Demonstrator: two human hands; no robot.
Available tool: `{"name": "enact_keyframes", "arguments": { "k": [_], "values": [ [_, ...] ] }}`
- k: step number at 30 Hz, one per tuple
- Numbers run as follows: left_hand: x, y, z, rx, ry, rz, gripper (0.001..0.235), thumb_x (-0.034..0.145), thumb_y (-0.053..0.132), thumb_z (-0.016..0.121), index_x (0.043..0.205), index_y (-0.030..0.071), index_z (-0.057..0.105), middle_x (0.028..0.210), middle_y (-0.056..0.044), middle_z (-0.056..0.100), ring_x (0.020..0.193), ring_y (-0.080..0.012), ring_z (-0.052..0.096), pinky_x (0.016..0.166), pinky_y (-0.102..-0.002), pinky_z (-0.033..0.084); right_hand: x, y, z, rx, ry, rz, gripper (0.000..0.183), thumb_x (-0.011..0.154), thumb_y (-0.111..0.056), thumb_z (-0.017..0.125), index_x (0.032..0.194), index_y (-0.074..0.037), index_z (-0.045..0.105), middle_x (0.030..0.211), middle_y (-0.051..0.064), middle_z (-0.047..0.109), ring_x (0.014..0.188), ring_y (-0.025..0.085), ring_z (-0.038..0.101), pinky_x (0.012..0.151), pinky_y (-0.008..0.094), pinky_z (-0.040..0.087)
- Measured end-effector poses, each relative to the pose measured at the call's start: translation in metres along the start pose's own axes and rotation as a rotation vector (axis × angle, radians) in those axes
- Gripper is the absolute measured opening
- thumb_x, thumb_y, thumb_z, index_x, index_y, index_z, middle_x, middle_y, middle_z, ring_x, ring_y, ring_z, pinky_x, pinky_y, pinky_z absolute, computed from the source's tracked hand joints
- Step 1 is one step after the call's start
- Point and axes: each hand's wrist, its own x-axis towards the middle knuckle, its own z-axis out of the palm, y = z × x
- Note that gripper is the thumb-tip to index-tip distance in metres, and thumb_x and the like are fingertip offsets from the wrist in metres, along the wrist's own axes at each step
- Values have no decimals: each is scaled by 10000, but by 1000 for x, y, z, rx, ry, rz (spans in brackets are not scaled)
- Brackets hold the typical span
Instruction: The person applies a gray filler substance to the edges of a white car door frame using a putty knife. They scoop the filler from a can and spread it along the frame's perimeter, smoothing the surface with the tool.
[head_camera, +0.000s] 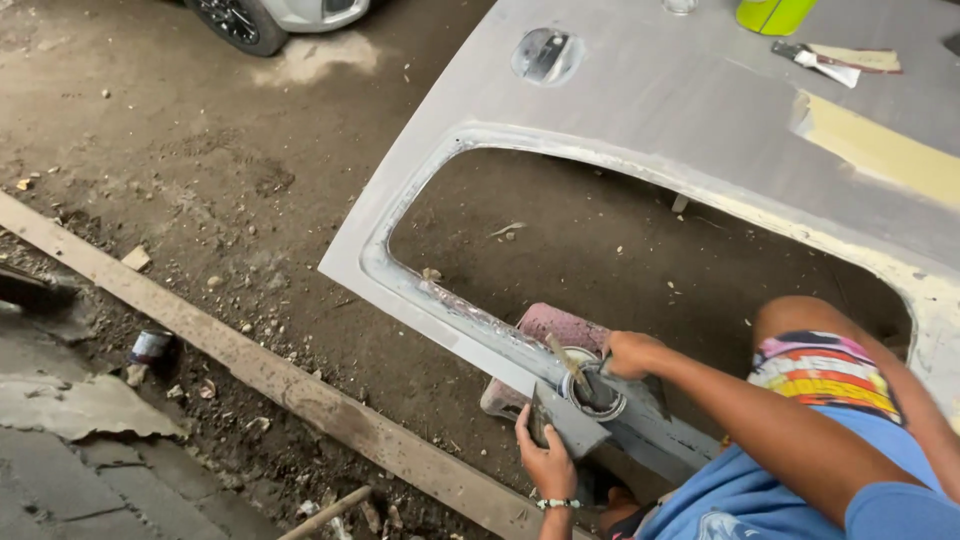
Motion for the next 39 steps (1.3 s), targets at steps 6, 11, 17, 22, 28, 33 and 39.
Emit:
{"name": "enact_keyframes", "arguments": {
  "k": [6, 11, 17, 22, 28, 33, 39],
  "values": [
    [1, -10, -3, -38, -48, -94, 487, 895, 54, 604, 1378, 43, 546, 1289, -153, 662, 1148, -268, 651, 1004, -370, 491, -21, -6, -1, 84, 13, 24, 402, 748, -282, 724, 1142, -207, 758, 1136, 147, 742, 1094, 324, 717, 926, 446, 572],
    [6, -12, -6, -7, -97, -126, 493, 909, 49, 588, 1397, 43, 524, 1302, -155, 647, 1166, -263, 643, 1018, -363, 481, -37, -12, -10, 125, -8, 39, 379, 767, -269, 687, 1132, -223, 778, 1122, 151, 749, 1080, 329, 718, 934, 436, 570],
    [-1, -16, -15, 74, -73, -143, 483, 906, 38, 591, 1385, 35, 534, 1317, -154, 649, 1212, -258, 625, 1055, -357, 452, -50, -19, -8, 178, -14, 27, 373, 779, -280, 698, 1138, -220, 774, 1113, 159, 750, 1069, 330, 723, 930, 433, 572],
    [9, -34, -8, 90, -50, -104, 495, 887, 18, 595, 1379, 38, 538, 1309, -160, 652, 1215, -252, 629, 1052, -352, 457, -46, -16, -3, 215, 33, 12, 383, 759, -238, 705, 1135, -193, 766, 1138, 156, 730, 1095, 330, 697, 938, 440, 557],
    [12, -12, -13, 125, -70, -160, 489, 899, 24, 585, 1384, 57, 539, 1306, -157, 661, 1206, -248, 647, 1046, -348, 473, -53, -14, -10, 290, -17, -9, 402, 772, -222, 664, 1157, -197, 776, 1150, 157, 738, 1096, 326, 713, 934, 425, 568],
    [9, -5, -25, 267, -61, -121, 479, 900, 35, 594, 1376, 49, 538, 1382, -159, 611, 1285, -276, 589, 1071, -372, 442, -61, -13, -10, 360, -72, 6, 436, 763, -267, 719, 1192, -195, 745, 1154, 164, 737, 1097, 321, 708, 947, 409, 561],
    [9, -1, -18, 216, -17, -82, 471, 893, 46, 599, 1362, 43, 551, 1321, -163, 645, 1235, -287, 617, 1065, -371, 449, -64, -5, 10, 351, 0, -49, 442, 758, -274, 733, 1198, -238, 760, 1178, 151, 714, 1095, 337, 689, 944, 420, 549]
  ]
}}
